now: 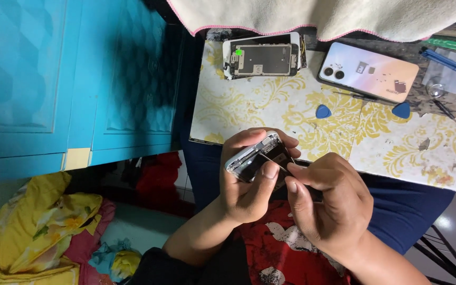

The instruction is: Disassembling a smartphone to remove internal components using a plastic prying tool

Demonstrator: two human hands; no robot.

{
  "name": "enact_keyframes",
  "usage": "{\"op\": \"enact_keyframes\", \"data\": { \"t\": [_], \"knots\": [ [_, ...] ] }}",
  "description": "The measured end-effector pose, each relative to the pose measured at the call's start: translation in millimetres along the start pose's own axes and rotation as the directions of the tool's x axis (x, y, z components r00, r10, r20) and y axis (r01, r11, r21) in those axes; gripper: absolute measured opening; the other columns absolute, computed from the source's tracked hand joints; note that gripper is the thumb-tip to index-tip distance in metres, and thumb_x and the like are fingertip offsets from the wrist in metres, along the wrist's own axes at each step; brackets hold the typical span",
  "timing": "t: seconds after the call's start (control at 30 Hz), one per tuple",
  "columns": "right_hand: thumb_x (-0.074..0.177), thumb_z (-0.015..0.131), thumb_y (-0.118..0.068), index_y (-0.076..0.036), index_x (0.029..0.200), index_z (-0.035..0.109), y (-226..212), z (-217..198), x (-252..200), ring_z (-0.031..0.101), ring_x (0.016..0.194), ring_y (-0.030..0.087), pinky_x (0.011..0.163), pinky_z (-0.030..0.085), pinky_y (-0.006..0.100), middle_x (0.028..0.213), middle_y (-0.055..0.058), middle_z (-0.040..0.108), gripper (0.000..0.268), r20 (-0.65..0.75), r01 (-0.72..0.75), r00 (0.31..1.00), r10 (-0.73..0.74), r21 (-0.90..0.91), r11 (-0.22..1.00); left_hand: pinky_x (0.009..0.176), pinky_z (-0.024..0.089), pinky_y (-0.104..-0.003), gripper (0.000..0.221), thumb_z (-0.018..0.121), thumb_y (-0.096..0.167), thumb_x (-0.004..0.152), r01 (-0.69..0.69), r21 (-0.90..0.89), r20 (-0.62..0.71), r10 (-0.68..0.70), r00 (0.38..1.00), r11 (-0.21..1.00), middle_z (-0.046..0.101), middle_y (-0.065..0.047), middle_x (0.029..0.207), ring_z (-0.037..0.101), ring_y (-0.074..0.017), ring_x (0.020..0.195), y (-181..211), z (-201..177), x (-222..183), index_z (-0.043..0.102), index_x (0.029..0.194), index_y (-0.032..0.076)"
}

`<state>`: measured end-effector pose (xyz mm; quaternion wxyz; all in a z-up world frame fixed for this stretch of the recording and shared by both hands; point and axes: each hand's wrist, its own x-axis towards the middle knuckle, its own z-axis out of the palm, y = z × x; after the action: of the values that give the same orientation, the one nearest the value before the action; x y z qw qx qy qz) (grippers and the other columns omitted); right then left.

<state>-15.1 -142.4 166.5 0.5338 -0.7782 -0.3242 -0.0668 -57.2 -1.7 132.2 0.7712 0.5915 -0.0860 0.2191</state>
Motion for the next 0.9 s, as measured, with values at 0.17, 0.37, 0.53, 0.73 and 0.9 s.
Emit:
{"op": "enact_keyframes", "data": {
  "t": [0.17,0.37,0.53,0.73,0.9],
  "knots": [
    [0.085,0.072,0.003,0.004,0.093,0.06,1.2,0.5,-1.2,0.052,0.064,0.017,0.064,0.046,0.029,0.085,0.014,0.071,0.014,-0.014,0.033,0.999,-0.033,0.009,0.999,0.1,0.06,-0.036,0.041,0.052,0.011,0.113,-0.001,0.002,-0.002,0.001,1.0,1.0,0.054,-0.019,0.135,0.063,-0.0243,0.113,2.8,1.8,0.4,0.034,0.15,0.016],
    [0.085,0.072,0.004,0.003,0.091,0.058,0.4,1.6,-2.0,0.049,0.061,0.016,0.061,0.043,0.029,0.082,0.013,0.069,0.015,-0.032,0.037,0.999,-0.037,0.007,0.999,0.105,0.059,-0.038,0.041,0.052,0.012,0.113,-0.056,0.073,0.016,0.055,0.998,0.996,0.052,-0.016,0.138,0.061,-0.0228,0.118,2.1,0.8,1.7,0.035,0.15,0.019],
    [0.086,0.071,0.003,0.005,0.091,0.059,-0.5,2.9,-0.5,0.048,0.061,0.016,0.06,0.043,0.029,0.078,0.012,0.068,0.013,-0.024,0.026,0.999,-0.026,0.003,1.0,0.106,0.059,-0.039,0.042,0.052,0.01,0.113,-0.063,0.117,0.013,0.062,0.998,0.991,0.049,-0.015,0.14,0.06,-0.0238,0.121,3.1,0.2,2.1,0.034,0.15,0.017],
    [0.086,0.07,0.004,0.005,0.09,0.059,0.2,4.0,-1.6,0.047,0.06,0.015,0.059,0.041,0.028,0.076,0.012,0.066,0.012,-0.018,-0.006,1.0,0.006,0.009,1.0,0.107,0.059,-0.038,0.042,0.052,0.009,0.112,-0.072,0.141,0.001,0.072,0.997,0.987,0.05,-0.015,0.138,0.06,-0.0233,0.121,4.1,-0.1,2.3,0.034,0.15,0.017],
    [0.088,0.068,0.002,0.003,0.092,0.057,8.0,5.3,-3.1,0.052,0.064,0.016,0.065,0.045,0.028,0.081,0.012,0.067,0.012,-0.002,-0.04,0.999,0.041,0.084,0.996,0.106,0.06,-0.039,0.043,0.051,0.006,0.11,-0.079,0.185,0.018,0.077,0.997,0.979,0.052,-0.014,0.137,0.061,-0.0237,0.119,4.6,-2.1,3.2,0.035,0.149,0.017]
  ]
}}
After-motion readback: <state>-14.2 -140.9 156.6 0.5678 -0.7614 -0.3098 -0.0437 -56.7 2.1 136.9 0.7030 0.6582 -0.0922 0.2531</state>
